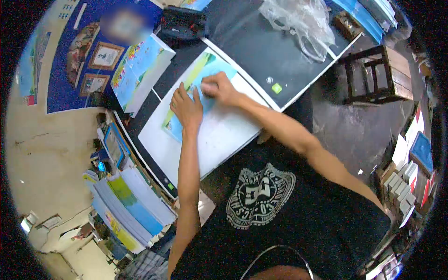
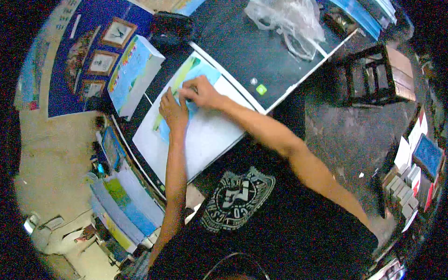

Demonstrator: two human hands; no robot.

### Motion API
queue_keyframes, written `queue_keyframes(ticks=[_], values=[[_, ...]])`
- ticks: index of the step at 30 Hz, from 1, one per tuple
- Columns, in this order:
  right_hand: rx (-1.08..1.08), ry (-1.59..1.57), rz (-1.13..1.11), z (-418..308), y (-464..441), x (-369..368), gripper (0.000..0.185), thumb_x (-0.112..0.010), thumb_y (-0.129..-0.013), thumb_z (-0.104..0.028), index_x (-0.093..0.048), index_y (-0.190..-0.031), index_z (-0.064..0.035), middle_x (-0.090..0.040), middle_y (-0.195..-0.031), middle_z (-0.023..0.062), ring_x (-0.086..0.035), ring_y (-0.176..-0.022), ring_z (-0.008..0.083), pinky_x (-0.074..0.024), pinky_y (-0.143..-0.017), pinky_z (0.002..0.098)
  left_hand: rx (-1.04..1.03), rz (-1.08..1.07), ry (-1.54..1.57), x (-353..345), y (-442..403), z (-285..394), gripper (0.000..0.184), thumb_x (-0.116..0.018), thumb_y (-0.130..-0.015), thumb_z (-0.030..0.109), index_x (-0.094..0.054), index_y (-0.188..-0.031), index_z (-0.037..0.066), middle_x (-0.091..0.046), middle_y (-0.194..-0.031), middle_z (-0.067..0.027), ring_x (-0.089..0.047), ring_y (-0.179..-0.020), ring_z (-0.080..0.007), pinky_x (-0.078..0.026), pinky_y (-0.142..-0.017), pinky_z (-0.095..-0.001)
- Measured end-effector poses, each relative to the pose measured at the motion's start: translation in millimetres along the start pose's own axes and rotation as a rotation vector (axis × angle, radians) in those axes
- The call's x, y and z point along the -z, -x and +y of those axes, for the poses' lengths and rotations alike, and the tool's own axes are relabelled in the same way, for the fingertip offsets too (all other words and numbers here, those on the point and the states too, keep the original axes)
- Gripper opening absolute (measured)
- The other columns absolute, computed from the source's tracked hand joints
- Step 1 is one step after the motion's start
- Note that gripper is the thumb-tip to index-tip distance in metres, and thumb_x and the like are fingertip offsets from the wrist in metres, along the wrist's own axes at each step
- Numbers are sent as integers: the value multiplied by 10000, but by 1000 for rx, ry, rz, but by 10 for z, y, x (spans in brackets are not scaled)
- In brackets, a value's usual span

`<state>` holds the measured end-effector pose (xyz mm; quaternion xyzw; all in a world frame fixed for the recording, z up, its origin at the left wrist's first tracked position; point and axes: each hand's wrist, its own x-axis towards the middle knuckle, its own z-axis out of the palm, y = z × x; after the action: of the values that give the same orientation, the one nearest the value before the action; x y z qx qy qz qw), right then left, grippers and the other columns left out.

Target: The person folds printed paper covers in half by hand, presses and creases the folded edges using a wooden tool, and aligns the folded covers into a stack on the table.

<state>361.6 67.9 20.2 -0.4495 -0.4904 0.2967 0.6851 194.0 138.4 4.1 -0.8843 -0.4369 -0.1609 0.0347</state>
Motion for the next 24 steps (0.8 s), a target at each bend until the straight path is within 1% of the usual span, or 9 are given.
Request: queue_keyframes(ticks=[1, 6, 8, 10, 11, 15, 19, 20, 24], values=[[-79, -63, -46, -40, -36, 39, 561, -568, -915, -496, -606, -660, 3, -566, -560, 116, -499, -505, 175, -404, -502, 351, 6, -13, 18, 38, -37, 37, 532, -524, -978, 382, -472, -1366, 22, -519, -1273, -206, -477, -1209, -357, -345, -1019, -511], [234, -51, 73, -751, -253, 423, 871, -255, -899, -752, -622, -654, 0, -627, -630, 115, -609, -573, 199, -458, -539, 295, -23, -8, 58, 50, -115, 65, 526, -519, -984, 372, -480, -1352, -1, -518, -1260, -220, -476, -1201, -364, -341, -1023, -518], [143, -18, 101, -573, -282, 423, 782, -331, -926, -673, -616, -647, -1, -624, -628, 106, -593, -565, 176, -447, -530, 298, -18, 8, 27, 21, -113, 50, 543, -518, -983, 385, -475, -1359, -5, -513, -1268, -220, -467, -1218, -368, -336, -1032, -525], [46, 125, 135, 166, -157, 425, 558, -535, -952, -452, -574, -620, -5, -575, -584, 57, -497, -536, 118, -418, -509, 313, -15, 28, -12, 8, -127, 75, 551, -516, -984, 395, -474, -1363, -2, -507, -1278, -221, -460, -1229, -368, -334, -1035, -529], [-143, -115, 186, 69, -185, 436, 546, -552, -949, -427, -561, -605, -3, -556, -564, 50, -484, -529, 120, -416, -510, 329, -8, 7, 7, 15, -174, 96, 553, -516, -984, 398, -473, -1365, 0, -504, -1281, -222, -458, -1231, -368, -334, -1036, -529], [-113, 24, 92, -41, -254, 478, 677, -412, -958, -554, -625, -662, 16, -584, -567, 66, -520, -519, 129, -409, -502, 297, 31, -58, 49, 70, -68, 43, 557, -516, -984, 408, -472, -1369, 7, -494, -1290, -223, -451, -1239, -366, -334, -1037, -530], [163, -129, 177, -466, -455, 558, 731, -386, -938, -597, -635, -653, 28, -630, -623, 111, -559, -532, 165, -427, -511, 292, 13, -27, 66, 68, -183, 75, 566, -507, -987, 419, -465, -1373, 8, -496, -1284, -215, -446, -1242, -363, -331, -1039, -525], [202, -209, 239, -551, -484, 539, 601, -432, -977, -454, -632, -609, -22, -606, -580, 75, -524, -500, 148, -400, -492, 309, 13, -42, 70, 84, -131, 73, 566, -504, -987, 420, -464, -1373, 8, -496, -1284, -215, -446, -1243, -363, -329, -1040, -524], [255, 254, 137, 383, -327, 623, 618, -437, -974, -468, -632, -604, -13, -603, -580, 76, -533, -504, 155, -408, -502, 328, 34, -57, 64, 93, -163, 87, 569, -505, -985, 427, -459, -1377, 17, -494, -1285, -211, -448, -1234, -363, -324, -1037, -527]])
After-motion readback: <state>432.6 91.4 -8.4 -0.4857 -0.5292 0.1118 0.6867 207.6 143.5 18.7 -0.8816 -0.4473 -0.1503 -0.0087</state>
